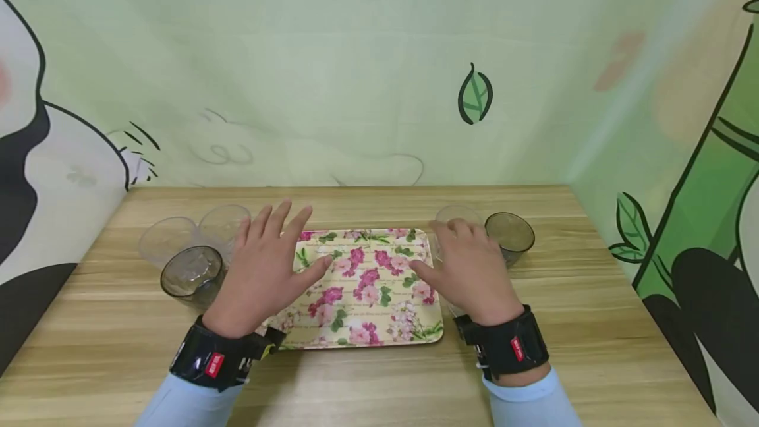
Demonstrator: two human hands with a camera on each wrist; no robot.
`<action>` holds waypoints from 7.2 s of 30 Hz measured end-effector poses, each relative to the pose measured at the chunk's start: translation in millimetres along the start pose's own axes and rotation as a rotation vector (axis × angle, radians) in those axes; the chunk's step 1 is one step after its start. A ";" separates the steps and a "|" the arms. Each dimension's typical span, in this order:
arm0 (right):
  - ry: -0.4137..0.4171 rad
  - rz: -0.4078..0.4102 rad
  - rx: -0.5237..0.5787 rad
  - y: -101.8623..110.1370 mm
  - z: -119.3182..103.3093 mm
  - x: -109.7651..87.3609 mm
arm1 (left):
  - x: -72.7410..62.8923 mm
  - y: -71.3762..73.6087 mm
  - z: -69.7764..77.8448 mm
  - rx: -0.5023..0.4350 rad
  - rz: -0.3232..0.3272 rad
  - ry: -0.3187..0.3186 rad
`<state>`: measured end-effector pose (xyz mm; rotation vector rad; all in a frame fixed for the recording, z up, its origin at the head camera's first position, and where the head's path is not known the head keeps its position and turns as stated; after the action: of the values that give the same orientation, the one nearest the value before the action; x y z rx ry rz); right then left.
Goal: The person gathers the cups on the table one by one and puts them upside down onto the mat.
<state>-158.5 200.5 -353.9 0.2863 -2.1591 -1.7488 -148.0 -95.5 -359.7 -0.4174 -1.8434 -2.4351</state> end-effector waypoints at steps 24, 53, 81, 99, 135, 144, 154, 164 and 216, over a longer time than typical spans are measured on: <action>-0.016 -0.071 -0.023 1.4 19.1 -18.4 | -0.8 1.9 -1.9 -0.011 -0.001 -0.001; -0.096 -0.181 -0.020 -11.5 34.0 -27.2 | -1.2 3.2 -0.8 -0.024 -0.012 0.007; -0.010 -0.107 -0.017 -2.0 31.4 -27.5 | -2.0 3.2 -1.0 -0.028 -0.007 -0.023; 0.064 -0.042 0.011 6.4 27.7 -20.1 | -1.9 2.2 0.8 -0.029 -0.058 -0.017; 0.345 0.214 0.139 -0.1 2.9 -6.9 | -3.8 4.0 5.2 -0.096 -0.125 -0.040; 0.443 0.272 0.127 -0.9 -6.3 -3.4 | -5.4 3.8 7.1 -0.108 -0.129 -0.054; 0.505 0.293 0.136 -1.3 -16.5 -2.0 | -6.5 0.9 12.9 -0.145 -0.161 -0.109; 0.589 0.315 0.169 -2.0 -25.7 0.4 | -7.3 -2.3 19.8 -0.208 -0.167 -0.250; 0.720 0.396 0.272 -6.8 -40.6 -0.6 | -6.3 -7.8 25.1 -0.290 -0.166 -0.402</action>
<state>-142.6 162.6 -353.3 0.4388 -1.7471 -0.9338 -139.0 -70.1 -362.3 -0.8620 -1.7061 -2.9227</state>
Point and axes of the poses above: each hand's wrist, its own x-axis towards the middle knuckle, its own y-axis out of the back of the hand, z = x × y, the point moved 1 cm from there along x, towards the middle knuckle, and after that the axes turned 6 degrees about y, right-handed, at the moved point
